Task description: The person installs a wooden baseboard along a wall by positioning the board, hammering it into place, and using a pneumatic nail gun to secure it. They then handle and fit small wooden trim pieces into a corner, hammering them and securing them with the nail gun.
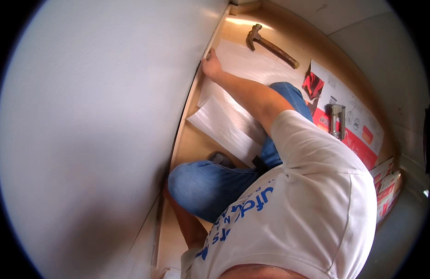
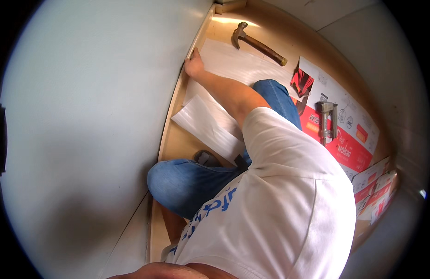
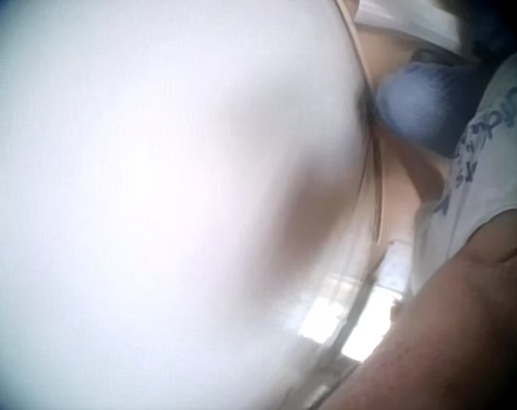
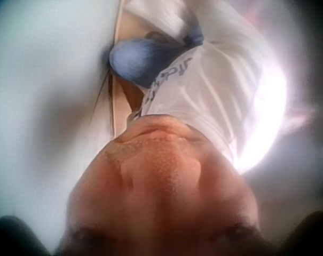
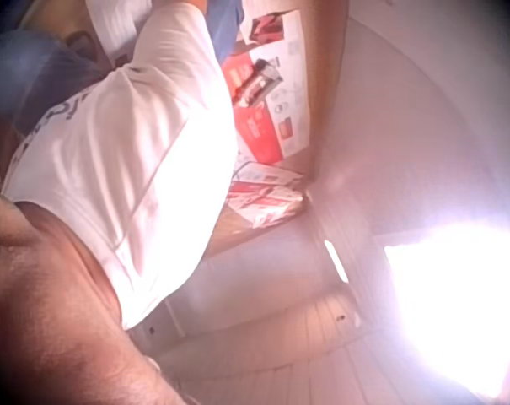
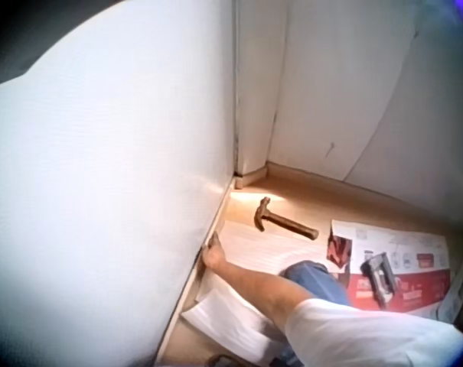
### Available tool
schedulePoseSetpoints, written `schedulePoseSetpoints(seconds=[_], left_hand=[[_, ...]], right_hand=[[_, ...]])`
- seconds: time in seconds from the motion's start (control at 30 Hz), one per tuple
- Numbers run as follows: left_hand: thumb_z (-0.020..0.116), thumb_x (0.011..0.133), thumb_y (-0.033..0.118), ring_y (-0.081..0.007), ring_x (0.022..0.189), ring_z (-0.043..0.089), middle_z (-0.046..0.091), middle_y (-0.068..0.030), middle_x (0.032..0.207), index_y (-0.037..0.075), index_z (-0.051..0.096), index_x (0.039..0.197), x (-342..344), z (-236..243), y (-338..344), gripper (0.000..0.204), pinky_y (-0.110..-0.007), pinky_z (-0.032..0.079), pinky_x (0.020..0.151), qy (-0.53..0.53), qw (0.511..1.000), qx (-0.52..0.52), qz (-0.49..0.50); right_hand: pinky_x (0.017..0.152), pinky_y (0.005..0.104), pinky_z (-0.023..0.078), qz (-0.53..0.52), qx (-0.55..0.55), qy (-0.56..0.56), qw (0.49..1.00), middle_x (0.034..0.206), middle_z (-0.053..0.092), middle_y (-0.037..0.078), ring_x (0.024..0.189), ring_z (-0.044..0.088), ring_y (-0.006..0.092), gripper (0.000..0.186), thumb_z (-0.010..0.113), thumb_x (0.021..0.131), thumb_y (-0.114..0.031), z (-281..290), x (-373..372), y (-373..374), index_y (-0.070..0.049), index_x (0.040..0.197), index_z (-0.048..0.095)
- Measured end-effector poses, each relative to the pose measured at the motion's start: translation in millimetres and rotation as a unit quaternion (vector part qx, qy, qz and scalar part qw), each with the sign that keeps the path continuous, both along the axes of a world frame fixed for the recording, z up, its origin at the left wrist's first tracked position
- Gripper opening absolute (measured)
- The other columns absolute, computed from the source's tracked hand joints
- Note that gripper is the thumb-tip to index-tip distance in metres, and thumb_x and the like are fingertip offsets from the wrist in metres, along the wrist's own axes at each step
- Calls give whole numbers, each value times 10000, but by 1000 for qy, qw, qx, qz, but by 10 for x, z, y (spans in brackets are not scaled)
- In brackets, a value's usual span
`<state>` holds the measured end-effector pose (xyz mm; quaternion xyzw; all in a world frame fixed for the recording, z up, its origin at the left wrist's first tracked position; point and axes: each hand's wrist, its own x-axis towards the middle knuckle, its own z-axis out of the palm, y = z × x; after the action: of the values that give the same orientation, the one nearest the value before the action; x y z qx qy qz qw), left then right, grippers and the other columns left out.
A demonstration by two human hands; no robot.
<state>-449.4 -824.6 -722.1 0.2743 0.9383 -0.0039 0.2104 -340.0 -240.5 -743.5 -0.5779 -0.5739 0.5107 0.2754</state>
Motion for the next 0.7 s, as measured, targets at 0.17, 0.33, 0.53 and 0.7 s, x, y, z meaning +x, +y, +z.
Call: schedulePoseSetpoints(seconds=[0.17, 0.33, 0.53, 0.7], left_hand=[[590, 991, 355, -422, 928, 716, 744, -188, 1051, 143, 689, 1227, 38, 30, 178, 332, -512, 583, 807, 4, 1000, 7, -8], [591, 991, 376, -427, 919, 716, 744, -188, 1047, 147, 677, 1239, 53, -22, 586, 347, -519, 585, 794, 30, 998, 40, -28], [580, 998, 408, -435, 908, 712, 742, -183, 1036, 162, 646, 1263, 7, -138, 1300, 368, -530, 585, 778, 42, 998, 26, -49], [526, 1022, 431, -449, 930, 690, 721, -185, 1062, 183, 624, 1237, -120, -252, 1443, 343, -558, 560, 787, -10, 994, -63, -86]], right_hand=[[1225, 406, 335, -27, 14, 57, 998, 1600, 374, 275, 1475, 390, 406, 684, 545, 994, -139, -197, -38, 34, 30, 1589, 250], [1243, 412, 306, -33, 18, 87, 996, 1626, 328, 267, 1503, 341, 401, 666, 520, 1024, -154, -234, -96, 5, 30, 1596, 234], [1226, 420, 329, -35, 21, 62, 997, 1590, 382, 279, 1474, 384, 416, 624, 515, 1033, -172, -139, -52, 38, 43, 1571, 285], [1111, 475, 429, -54, 80, 10, 995, 1400, 547, 332, 1317, 519, 478, 493, 462, 1059, -272, -450, 229, 975, 66, 1419, 460]])
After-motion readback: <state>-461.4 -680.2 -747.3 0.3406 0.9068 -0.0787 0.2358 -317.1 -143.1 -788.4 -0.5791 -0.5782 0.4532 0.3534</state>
